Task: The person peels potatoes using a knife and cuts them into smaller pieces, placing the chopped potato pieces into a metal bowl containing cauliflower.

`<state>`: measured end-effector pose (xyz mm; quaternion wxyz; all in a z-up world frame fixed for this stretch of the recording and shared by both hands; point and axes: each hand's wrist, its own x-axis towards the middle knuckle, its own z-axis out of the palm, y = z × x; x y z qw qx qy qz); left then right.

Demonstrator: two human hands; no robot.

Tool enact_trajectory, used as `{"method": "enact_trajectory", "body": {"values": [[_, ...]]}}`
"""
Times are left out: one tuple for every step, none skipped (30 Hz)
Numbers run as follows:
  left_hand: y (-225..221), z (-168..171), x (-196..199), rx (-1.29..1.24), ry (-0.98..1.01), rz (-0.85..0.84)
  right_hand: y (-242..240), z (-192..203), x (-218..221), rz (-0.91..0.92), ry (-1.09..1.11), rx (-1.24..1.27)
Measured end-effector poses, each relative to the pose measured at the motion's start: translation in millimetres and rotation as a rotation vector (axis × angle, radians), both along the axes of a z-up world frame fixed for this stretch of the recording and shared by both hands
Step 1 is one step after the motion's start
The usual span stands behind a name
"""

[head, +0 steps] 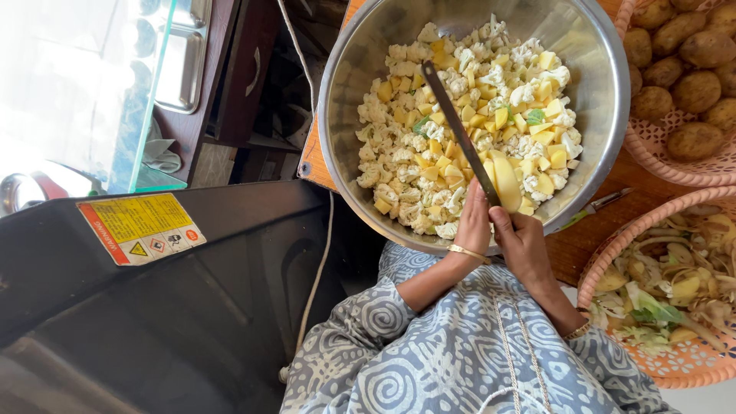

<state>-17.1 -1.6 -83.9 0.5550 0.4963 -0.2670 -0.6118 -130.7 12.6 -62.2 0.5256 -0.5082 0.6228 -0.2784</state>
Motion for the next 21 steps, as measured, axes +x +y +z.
{"method": "enact_trajectory", "body": {"values": [[-2, 1, 2, -0.06, -0.036, 0.032, -3, 3, -2, -0.001, -0.002, -0.001], [-3, 1, 5, -0.056, -0.038, 0.028, -6, 8, -5, 0.022, 0.015, -0.022], [-8, 0, 12, 0.063, 0.23, 0.033, -8, 13, -7, 0.045, 0.032, -0.044], [-14, 1, 18, 0.174, 0.499, 0.038, -11, 20, -9, 0.043, 0.031, -0.047], [-14, 3, 24, 0.172, 0.498, 0.036, -12, 29, -12, 0.078, 0.164, -0.161], [-12, 5, 28, 0.14, 0.578, 0.028, -13, 37, -13, 0.118, 0.298, -0.272], [-10, 6, 30, 0.108, 0.657, 0.019, -16, 41, -11, 0.119, 0.297, -0.271], [-8, 6, 29, 0.112, 0.658, 0.019, -17, 44, -10, 0.095, 0.312, -0.306], [-6, 6, 28, 0.103, 0.714, -0.001, -17, 47, -10, 0.071, 0.326, -0.341], [-7, 6, 28, 0.087, 0.769, -0.023, -19, 51, -11, 0.07, 0.327, -0.344], [-6, 8, 29, 0.084, 0.77, -0.024, -20, 55, -14, 0.066, 0.334, -0.388], [-3, 9, 32, 0.095, 0.776, -0.07, -20, 59, -14, 0.062, 0.339, -0.431], [-2, 12, 35, 0.107, 0.781, -0.115, -23, 61, -14, 0.061, 0.338, -0.433], [-2, 14, 35, 0.112, 0.78, -0.117, -24, 63, -16, 0.099, 0.296, -0.514], [-3, 16, 34, 0.135, 0.752, -0.124, -24, 65, -18, 0.137, 0.253, -0.595], [-5, 19, 37, 0.152, 0.716, -0.133, -24, 66, -17, 0.131, 0.245, -0.597], [-5, 22, 39, 0.153, 0.706, -0.135, -24, 67, -17, 0.143, 0.261, -0.536], [-3, 25, 37, 0.168, 0.667, -0.17, -25, 67, -19, 0.162, 0.28, -0.476], [-2, 26, 37, 0.183, 0.628, -0.204, -25, 65, -19, 0.161, 0.275, -0.479], [-2, 25, 36, 0.184, 0.631, -0.203, -23, 62, -21, 0.157, 0.263, -0.446], [-3, 22, 37, 0.192, 0.625, -0.212, -21, 57, -22, 0.152, 0.25, -0.412]]}}
